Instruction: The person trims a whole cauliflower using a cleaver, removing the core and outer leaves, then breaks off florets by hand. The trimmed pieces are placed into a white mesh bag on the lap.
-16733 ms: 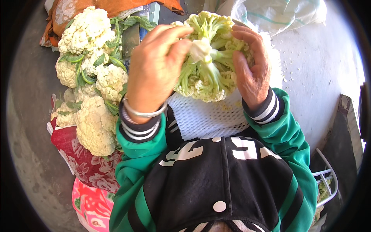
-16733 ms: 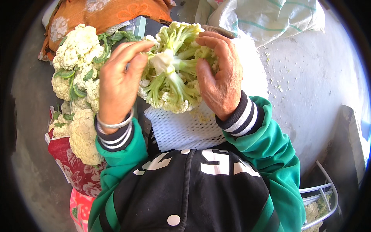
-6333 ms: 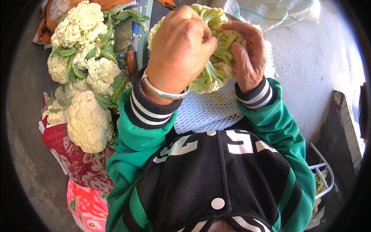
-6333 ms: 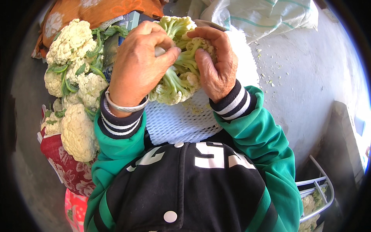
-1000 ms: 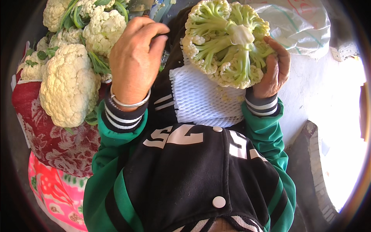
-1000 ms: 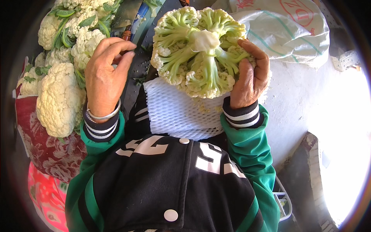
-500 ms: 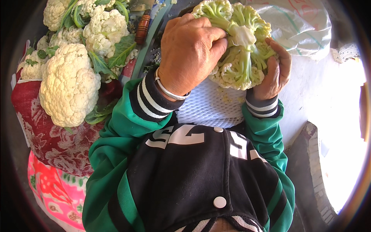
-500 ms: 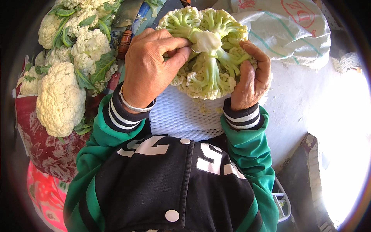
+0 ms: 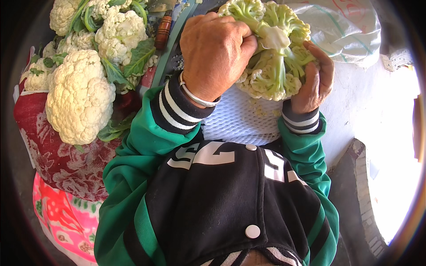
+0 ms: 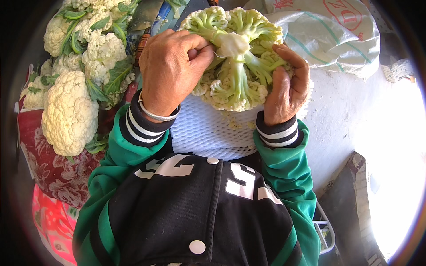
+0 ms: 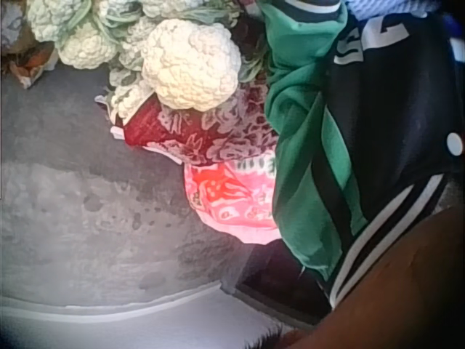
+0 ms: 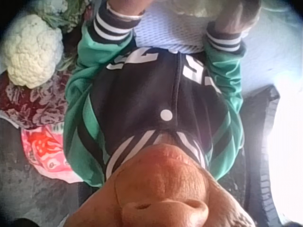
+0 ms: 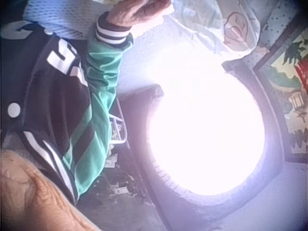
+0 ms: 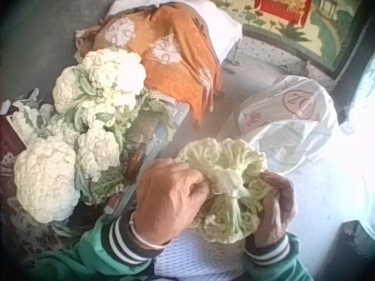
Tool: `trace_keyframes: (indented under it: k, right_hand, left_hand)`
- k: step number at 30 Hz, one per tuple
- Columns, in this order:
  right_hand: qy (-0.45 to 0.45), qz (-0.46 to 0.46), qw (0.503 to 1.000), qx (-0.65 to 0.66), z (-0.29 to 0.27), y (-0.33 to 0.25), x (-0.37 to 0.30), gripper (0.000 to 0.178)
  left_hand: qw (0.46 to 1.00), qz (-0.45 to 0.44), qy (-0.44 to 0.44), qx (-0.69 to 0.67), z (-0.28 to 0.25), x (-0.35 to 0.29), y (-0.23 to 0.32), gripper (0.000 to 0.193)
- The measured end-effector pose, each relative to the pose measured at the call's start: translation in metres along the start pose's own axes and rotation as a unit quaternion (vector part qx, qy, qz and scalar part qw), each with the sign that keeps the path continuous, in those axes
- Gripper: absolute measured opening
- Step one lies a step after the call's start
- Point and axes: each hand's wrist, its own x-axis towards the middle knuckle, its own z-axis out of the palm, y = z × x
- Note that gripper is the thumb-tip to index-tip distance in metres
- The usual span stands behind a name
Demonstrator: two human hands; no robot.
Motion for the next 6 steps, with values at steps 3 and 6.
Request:
trace_keyframes:
  k: [3, 6]
  right_hand:
    - [-0.005, -0.002, 1.000, 0.005, 0.0000, 0.0004, -0.0005, 0.032]
    - [-0.005, -0.002, 1.000, 0.004, 0.0002, -0.0004, -0.0008, 0.032]
  left_hand:
    - [1.000, -0.004, -0.012, 0.014, -0.0014, 0.0000, 0.0001, 0.014]
    - [0.999, -0.012, -0.028, 0.023, -0.0031, 0.0007, -0.0005, 0.016]
